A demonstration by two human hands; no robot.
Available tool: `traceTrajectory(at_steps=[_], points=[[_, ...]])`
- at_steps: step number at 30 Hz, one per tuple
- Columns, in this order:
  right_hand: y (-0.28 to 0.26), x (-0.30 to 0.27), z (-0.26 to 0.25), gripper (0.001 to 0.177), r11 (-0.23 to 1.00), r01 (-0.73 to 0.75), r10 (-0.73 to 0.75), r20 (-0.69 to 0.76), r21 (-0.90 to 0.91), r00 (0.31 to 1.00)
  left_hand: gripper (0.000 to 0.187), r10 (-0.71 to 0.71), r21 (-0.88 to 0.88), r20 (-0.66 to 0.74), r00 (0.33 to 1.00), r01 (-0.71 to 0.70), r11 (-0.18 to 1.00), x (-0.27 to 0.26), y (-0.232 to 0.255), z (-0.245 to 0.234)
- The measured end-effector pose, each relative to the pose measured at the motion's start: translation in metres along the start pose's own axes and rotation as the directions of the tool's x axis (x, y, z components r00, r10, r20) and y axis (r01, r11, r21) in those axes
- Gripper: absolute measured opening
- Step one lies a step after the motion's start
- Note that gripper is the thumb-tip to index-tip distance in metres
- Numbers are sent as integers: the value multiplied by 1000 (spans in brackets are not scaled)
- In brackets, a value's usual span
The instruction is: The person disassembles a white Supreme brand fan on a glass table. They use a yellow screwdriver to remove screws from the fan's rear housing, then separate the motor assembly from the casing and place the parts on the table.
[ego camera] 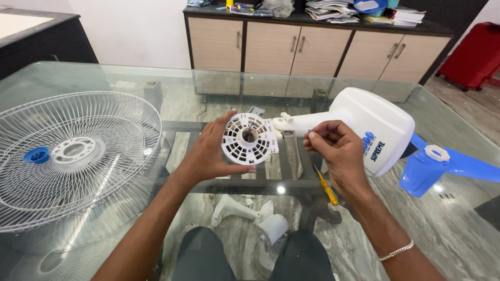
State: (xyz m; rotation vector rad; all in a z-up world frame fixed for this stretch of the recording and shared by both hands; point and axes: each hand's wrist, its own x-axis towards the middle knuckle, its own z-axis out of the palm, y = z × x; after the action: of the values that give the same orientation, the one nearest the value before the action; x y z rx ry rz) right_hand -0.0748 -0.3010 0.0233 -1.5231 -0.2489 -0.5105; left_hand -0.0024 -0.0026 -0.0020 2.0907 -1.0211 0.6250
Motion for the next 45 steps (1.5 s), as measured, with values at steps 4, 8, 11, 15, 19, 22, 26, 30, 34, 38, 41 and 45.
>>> traceTrajectory(at_steps=[4, 8, 11, 15, 19, 22, 26, 30, 34, 38, 41, 45], points=[[-6, -8, -39, 19, 998, 9, -12, -56, -62, 998, 130, 14, -8, -25, 1000, -14, 1000, -2, -1, 4], [-8, -21, -79, 17, 990, -11, -8, -130, -140, 991, 130, 46, 0, -53, 998, -46, 999, -4, -4, 7], [-8, -30, -109, 17, 983, -7, -25, -170, -183, 985, 128, 59, -11, -79, 995, -61, 998, -5, -5, 8], [-5, -46, -150, 17, 963, -4, -59, -222, -270, 973, 125, 63, -33, -89, 994, -67, 997, -5, -4, 9], [-2, -67, -199, 17, 929, -134, -4, -370, -346, 929, 126, 36, -58, -78, 996, -41, 997, -6, -5, 11], [1, -75, -240, 15, 903, -159, -27, -422, -399, 906, 127, 34, -53, -76, 997, -38, 998, -6, -8, 13], [4, -89, -288, 19, 802, -229, -50, -445, -552, 894, 127, 34, -78, -82, 996, -41, 996, -7, -8, 12], [15, -99, -329, 23, 507, -317, -154, -446, -801, 882, 126, 74, -35, -93, 993, -77, 996, -4, -5, 13], [34, -101, -364, 22, 403, -379, -133, -463, -833, 876, 126, 36, -99, -91, 995, -45, 994, -5, 1, 12], [58, -106, -386, 23, 371, -373, -107, -438, -850, 893, 126, 33, -97, -92, 995, -42, 994, -4, 4, 11], [69, -107, -393, 23, 366, -358, -118, -424, -859, 898, 125, 24, -126, -86, 996, -34, 991, -4, 4, 10], [72, -105, -395, 21, 355, -336, -100, -392, -873, 914, 126, 28, -97, -85, 996, -36, 995, -5, 4, 11]])
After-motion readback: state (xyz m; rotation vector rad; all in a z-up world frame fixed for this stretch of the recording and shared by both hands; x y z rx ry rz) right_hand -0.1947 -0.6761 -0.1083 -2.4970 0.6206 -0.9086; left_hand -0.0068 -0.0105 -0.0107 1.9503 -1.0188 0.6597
